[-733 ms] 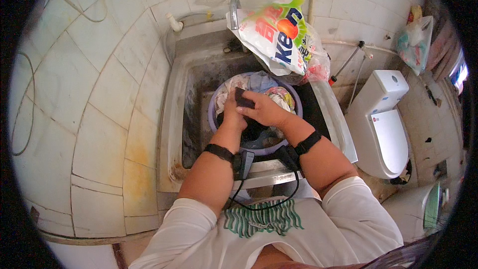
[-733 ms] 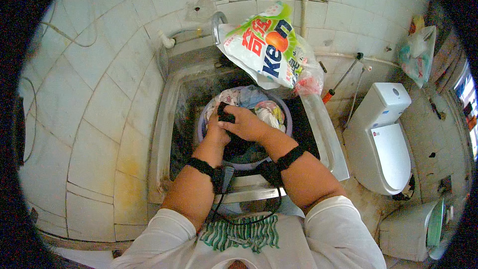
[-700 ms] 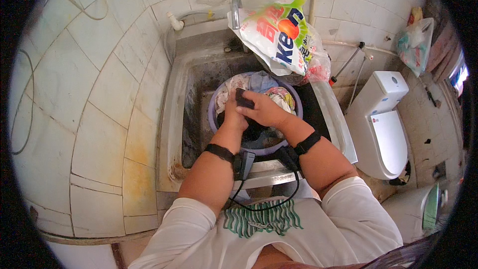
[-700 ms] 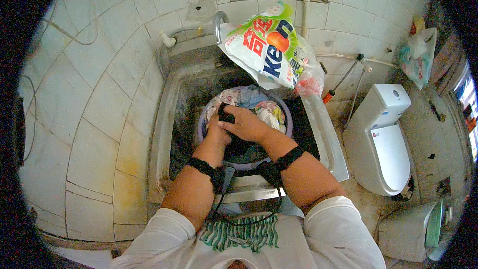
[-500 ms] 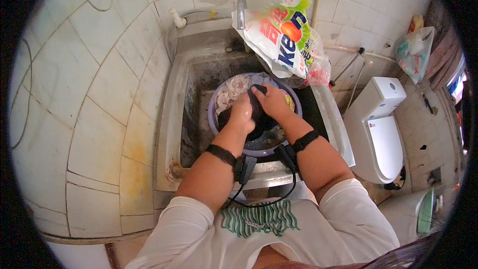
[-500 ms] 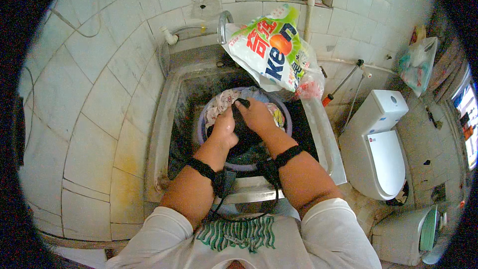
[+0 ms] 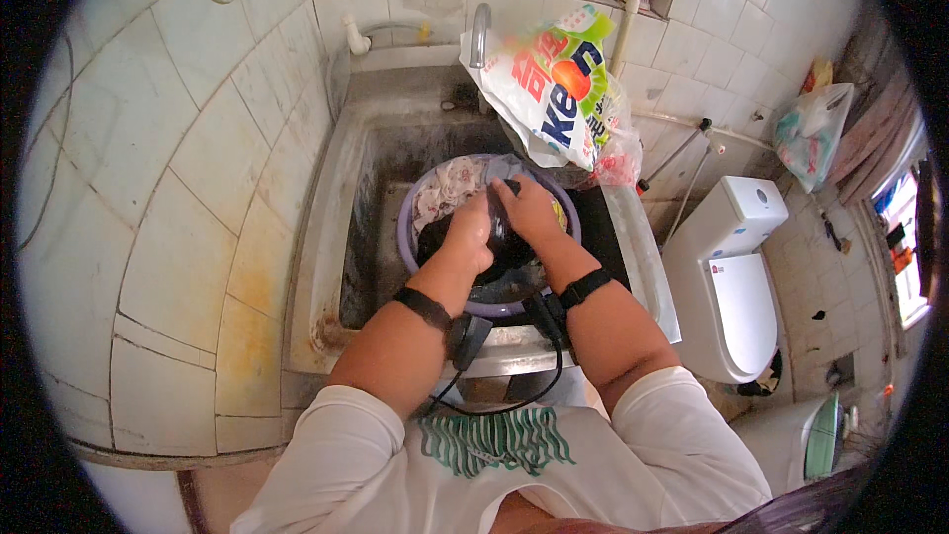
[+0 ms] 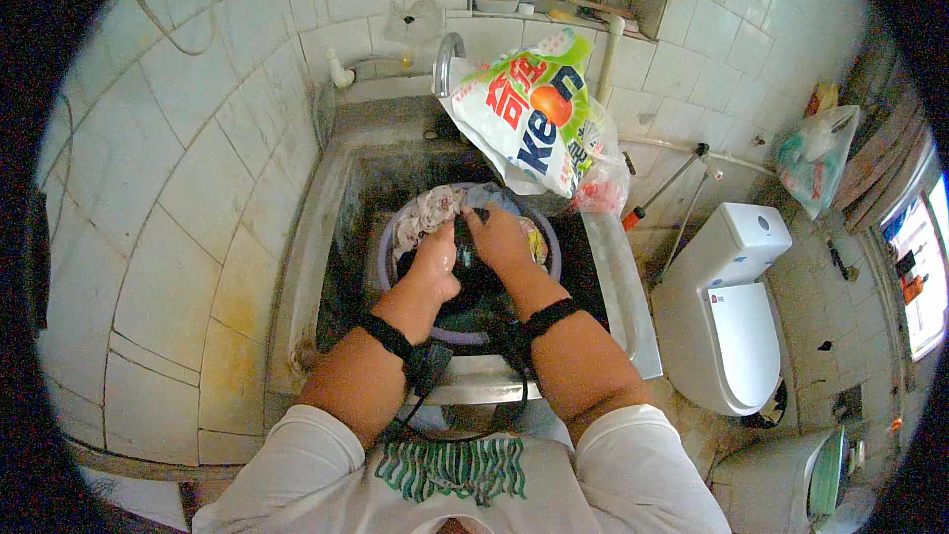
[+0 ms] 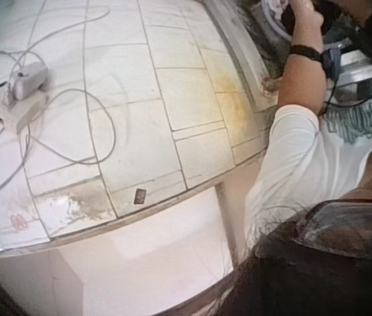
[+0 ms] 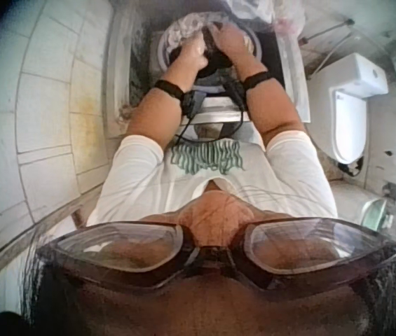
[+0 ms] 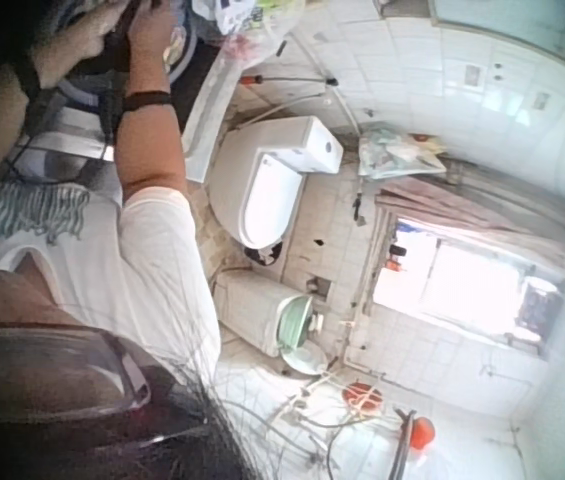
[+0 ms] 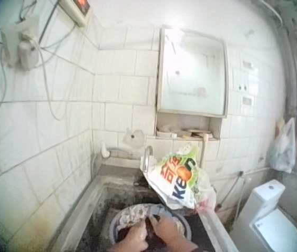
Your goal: The person washes clothes in a bucket within a small tiled basin, scrubbing and wringing the fabric by hand.
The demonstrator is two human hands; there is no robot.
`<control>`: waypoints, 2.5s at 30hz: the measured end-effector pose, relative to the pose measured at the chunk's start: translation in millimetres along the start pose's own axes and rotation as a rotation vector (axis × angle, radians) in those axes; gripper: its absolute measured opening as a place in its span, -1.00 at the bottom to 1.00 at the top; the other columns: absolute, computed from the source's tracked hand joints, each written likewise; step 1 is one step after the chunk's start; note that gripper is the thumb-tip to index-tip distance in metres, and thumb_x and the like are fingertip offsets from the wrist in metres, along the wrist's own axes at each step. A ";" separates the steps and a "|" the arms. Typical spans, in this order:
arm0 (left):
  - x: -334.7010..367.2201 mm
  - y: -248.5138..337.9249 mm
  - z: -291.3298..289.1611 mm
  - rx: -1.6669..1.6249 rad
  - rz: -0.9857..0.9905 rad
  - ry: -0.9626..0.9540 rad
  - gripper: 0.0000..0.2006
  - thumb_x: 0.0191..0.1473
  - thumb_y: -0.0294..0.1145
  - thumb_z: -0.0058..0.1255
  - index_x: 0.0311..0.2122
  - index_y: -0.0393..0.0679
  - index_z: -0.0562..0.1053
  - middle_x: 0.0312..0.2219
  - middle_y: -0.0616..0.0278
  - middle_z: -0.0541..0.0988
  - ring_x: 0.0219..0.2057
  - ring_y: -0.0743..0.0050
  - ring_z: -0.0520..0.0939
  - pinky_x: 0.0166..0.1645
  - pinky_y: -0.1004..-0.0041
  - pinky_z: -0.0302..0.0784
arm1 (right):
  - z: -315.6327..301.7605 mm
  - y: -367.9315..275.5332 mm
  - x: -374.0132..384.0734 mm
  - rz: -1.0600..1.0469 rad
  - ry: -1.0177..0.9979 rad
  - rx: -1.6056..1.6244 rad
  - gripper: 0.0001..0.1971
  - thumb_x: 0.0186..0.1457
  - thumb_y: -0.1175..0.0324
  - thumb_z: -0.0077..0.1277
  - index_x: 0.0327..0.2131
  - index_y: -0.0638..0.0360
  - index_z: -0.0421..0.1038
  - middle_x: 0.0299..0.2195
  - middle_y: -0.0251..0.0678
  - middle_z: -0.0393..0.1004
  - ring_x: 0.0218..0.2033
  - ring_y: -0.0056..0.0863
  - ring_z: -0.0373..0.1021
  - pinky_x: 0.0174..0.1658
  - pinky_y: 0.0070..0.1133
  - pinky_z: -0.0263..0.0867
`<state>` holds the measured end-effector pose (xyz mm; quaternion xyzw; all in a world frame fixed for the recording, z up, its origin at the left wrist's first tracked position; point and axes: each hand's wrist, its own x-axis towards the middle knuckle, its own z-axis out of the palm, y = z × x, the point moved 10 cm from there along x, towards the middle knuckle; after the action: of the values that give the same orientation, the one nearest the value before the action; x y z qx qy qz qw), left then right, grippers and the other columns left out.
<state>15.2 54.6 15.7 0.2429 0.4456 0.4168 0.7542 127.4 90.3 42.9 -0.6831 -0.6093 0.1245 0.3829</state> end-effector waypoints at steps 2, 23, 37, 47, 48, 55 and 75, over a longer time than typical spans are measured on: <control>8.6 2.5 5.3 -0.018 0.077 -0.112 -0.43 0.08 0.06 -0.21 0.09 -0.13 0.22 0.02 0.14 0.33 0.01 0.17 0.34 0.09 0.06 0.15 | 0.1 -0.3 -1.8 -0.017 0.011 0.074 -0.60 0.04 0.08 -0.05 -0.33 0.32 0.39 -0.39 0.11 0.44 -0.29 0.03 0.38 -0.23 -0.30 0.27; 66.1 -33.2 -23.6 -0.208 0.003 -0.180 -0.55 0.14 -0.04 -0.28 -0.01 -0.17 0.29 -0.07 0.07 0.41 -0.06 0.18 0.42 0.02 0.15 0.28 | 9.4 -43.3 -14.5 -0.196 -0.085 0.069 -0.60 0.03 0.07 -0.04 -0.30 0.29 0.41 -0.44 0.11 0.44 -0.37 0.05 0.38 -0.31 -0.26 0.28; 59.6 -43.4 -8.3 -0.102 -0.121 -0.184 -0.58 0.13 -0.03 -0.31 -0.11 -0.13 0.37 -0.14 0.12 0.48 -0.12 0.20 0.49 -0.04 0.19 0.37 | -6.4 -30.4 -9.5 -0.096 -0.010 -0.007 -0.60 0.07 0.06 -0.10 -0.35 0.28 0.42 -0.46 0.14 0.43 -0.39 0.06 0.39 -0.28 -0.23 0.28; 35.1 -22.9 -7.9 -0.123 -0.041 -0.094 -0.62 0.13 -0.07 -0.23 -0.14 -0.17 0.39 -0.19 0.18 0.49 -0.20 0.29 0.49 -0.10 0.31 0.35 | -8.3 -45.8 -15.2 -0.169 0.029 0.023 -0.60 0.05 0.05 -0.08 -0.34 0.27 0.42 -0.45 0.16 0.41 -0.39 0.09 0.36 -0.30 -0.21 0.28; 39.7 -29.7 -5.8 -0.080 -0.105 -0.119 -0.60 0.10 -0.07 -0.16 -0.14 -0.21 0.40 -0.18 0.19 0.49 -0.15 0.35 0.48 -0.07 0.35 0.33 | -13.6 -36.1 -9.8 -0.142 0.066 0.030 -0.58 0.06 0.05 -0.09 -0.35 0.32 0.41 -0.46 0.17 0.41 -0.40 0.11 0.35 -0.30 -0.22 0.26; 40.3 -27.9 -7.4 -0.126 -0.102 -0.102 -0.53 0.00 0.00 0.00 -0.13 -0.21 0.40 -0.19 0.16 0.50 -0.16 0.33 0.49 -0.07 0.39 0.33 | -10.0 14.2 3.1 0.013 0.076 0.174 -0.60 0.02 0.07 0.01 -0.45 0.31 0.36 -0.55 -0.05 0.42 -0.51 -0.27 0.36 -0.37 -0.44 0.24; 56.2 21.7 -42.8 -0.290 0.319 -0.131 -0.66 0.16 -0.16 -0.20 -0.09 -0.20 0.34 -0.19 0.08 0.45 -0.21 0.21 0.49 -0.13 0.26 0.42 | 7.8 -69.1 -28.4 -0.379 -0.110 0.262 -0.66 0.05 0.16 0.00 -0.32 0.30 0.31 -0.43 0.06 0.40 -0.35 -0.08 0.38 -0.29 -0.39 0.26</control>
<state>-16.8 113.5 -15.4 0.2258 0.2873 0.5736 0.7331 65.0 64.4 75.9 -0.4932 -0.7253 0.1652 0.4511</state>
